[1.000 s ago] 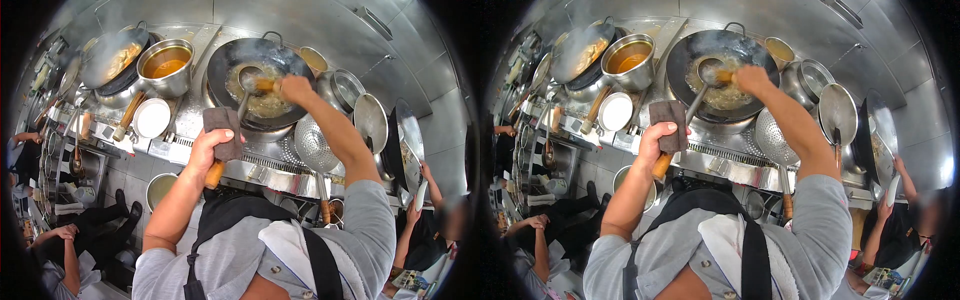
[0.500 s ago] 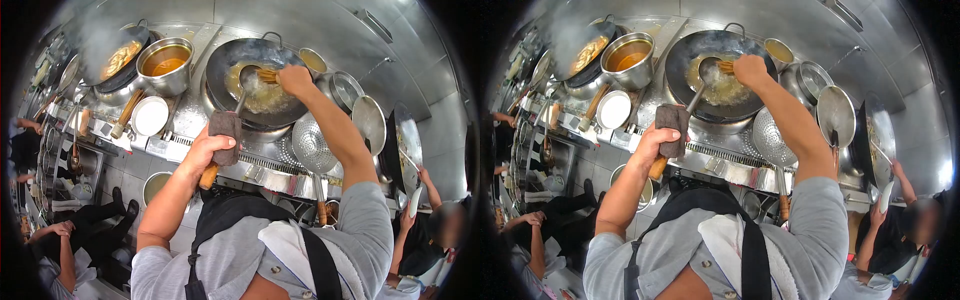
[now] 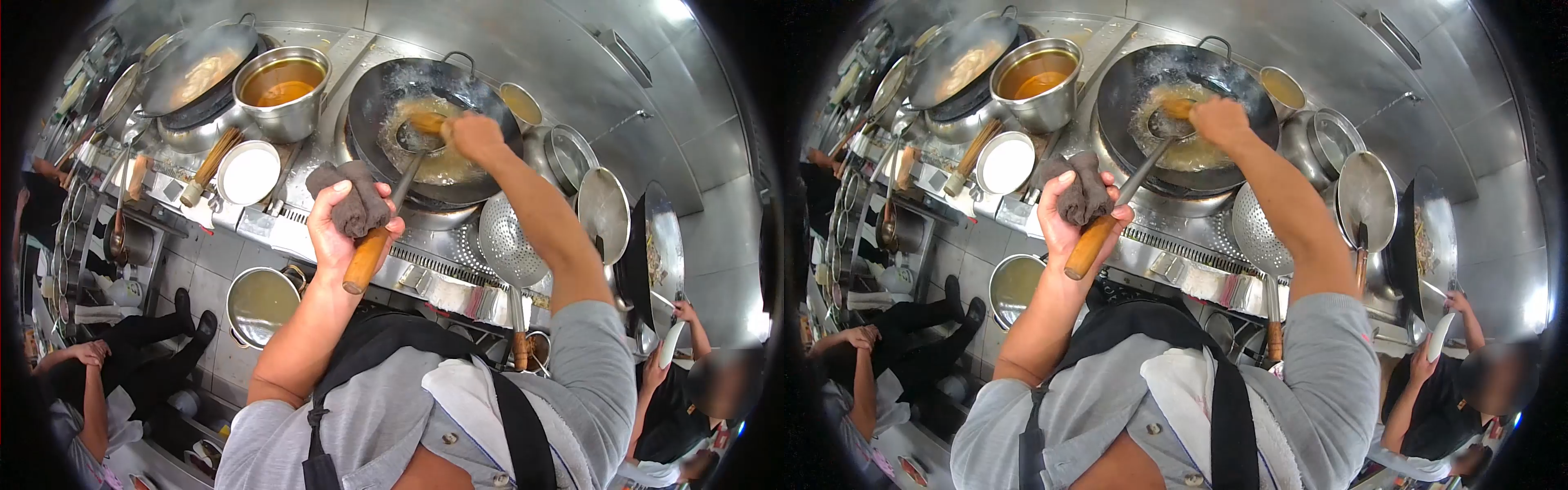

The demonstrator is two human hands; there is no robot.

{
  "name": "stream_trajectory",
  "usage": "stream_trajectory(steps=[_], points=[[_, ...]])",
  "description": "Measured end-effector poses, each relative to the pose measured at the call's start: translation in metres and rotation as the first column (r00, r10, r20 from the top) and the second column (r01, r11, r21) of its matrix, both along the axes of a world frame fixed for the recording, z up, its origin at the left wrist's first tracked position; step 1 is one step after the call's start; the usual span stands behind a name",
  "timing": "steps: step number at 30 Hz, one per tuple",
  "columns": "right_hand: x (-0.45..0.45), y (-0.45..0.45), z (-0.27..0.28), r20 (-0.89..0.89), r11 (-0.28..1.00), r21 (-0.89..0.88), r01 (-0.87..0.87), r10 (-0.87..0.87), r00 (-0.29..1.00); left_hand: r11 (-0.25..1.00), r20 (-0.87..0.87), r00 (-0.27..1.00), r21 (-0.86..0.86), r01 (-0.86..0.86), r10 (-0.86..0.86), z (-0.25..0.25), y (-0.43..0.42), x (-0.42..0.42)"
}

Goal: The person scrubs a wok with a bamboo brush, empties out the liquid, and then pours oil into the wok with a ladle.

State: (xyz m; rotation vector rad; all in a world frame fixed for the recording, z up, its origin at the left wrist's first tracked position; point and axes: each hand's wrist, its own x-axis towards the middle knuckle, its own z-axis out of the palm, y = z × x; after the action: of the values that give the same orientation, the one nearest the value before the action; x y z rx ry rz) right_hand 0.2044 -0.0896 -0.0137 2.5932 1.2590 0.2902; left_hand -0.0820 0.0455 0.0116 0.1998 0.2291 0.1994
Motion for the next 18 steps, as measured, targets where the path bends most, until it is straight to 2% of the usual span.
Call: stream_trajectory(steps=[2,3,6,7,10,11,14,15,17,18], points=[[-0.009,0.005,0.020,0.009,0.988,0.080,0.131,-0.132,0.991,1.000,-0.020,1.000,-0.028,-0.012,0.012,0.000,0.003,0.000],[-0.018,0.003,0.009,0.077,0.996,0.057,0.074,-0.079,0.994,1.000,-0.020,1.000,-0.003,-0.011,0.011,0.000,0.003,0.000],[-0.015,-0.004,0.005,-0.137,0.995,-0.023,0.097,-0.100,0.986,0.998,-0.039,0.999,0.066,0.011,-0.008,-0.004,-0.004,-0.002],[-0.010,-0.005,0.011,-0.095,0.985,-0.005,0.174,-0.173,0.980,0.996,-0.048,0.999,0.087,0.008,-0.004,-0.005,-0.006,0.000],[-0.028,-0.006,0.008,-0.054,0.989,0.045,0.138,-0.136,0.989,0.990,-0.039,0.999,0.143,0.020,-0.014,-0.009,-0.004,0.003],[-0.031,-0.012,0.008,-0.181,0.996,-0.033,0.087,-0.092,0.979,0.987,-0.037,0.999,0.157,0.039,-0.034,-0.010,-0.005,0.002],[-0.015,-0.015,0.010,-0.123,0.976,0.028,0.217,-0.212,0.969,0.978,-0.079,0.997,0.203,0.036,-0.020,-0.004,-0.010,0.002],[-0.018,-0.015,0.007,-0.094,0.975,0.062,0.214,-0.208,0.974,0.973,-0.065,0.997,0.228,0.048,-0.034,-0.004,-0.009,0.003],[-0.023,-0.019,-0.001,-0.161,0.990,-0.038,0.136,-0.141,0.977,0.959,-0.047,0.996,0.273,0.081,-0.071,-0.008,-0.008,0.002],[-0.026,-0.024,-0.005,-0.203,0.991,-0.087,0.099,-0.115,0.972,0.926,-0.083,0.992,0.360,0.117,-0.093,-0.007,-0.008,0.000]])
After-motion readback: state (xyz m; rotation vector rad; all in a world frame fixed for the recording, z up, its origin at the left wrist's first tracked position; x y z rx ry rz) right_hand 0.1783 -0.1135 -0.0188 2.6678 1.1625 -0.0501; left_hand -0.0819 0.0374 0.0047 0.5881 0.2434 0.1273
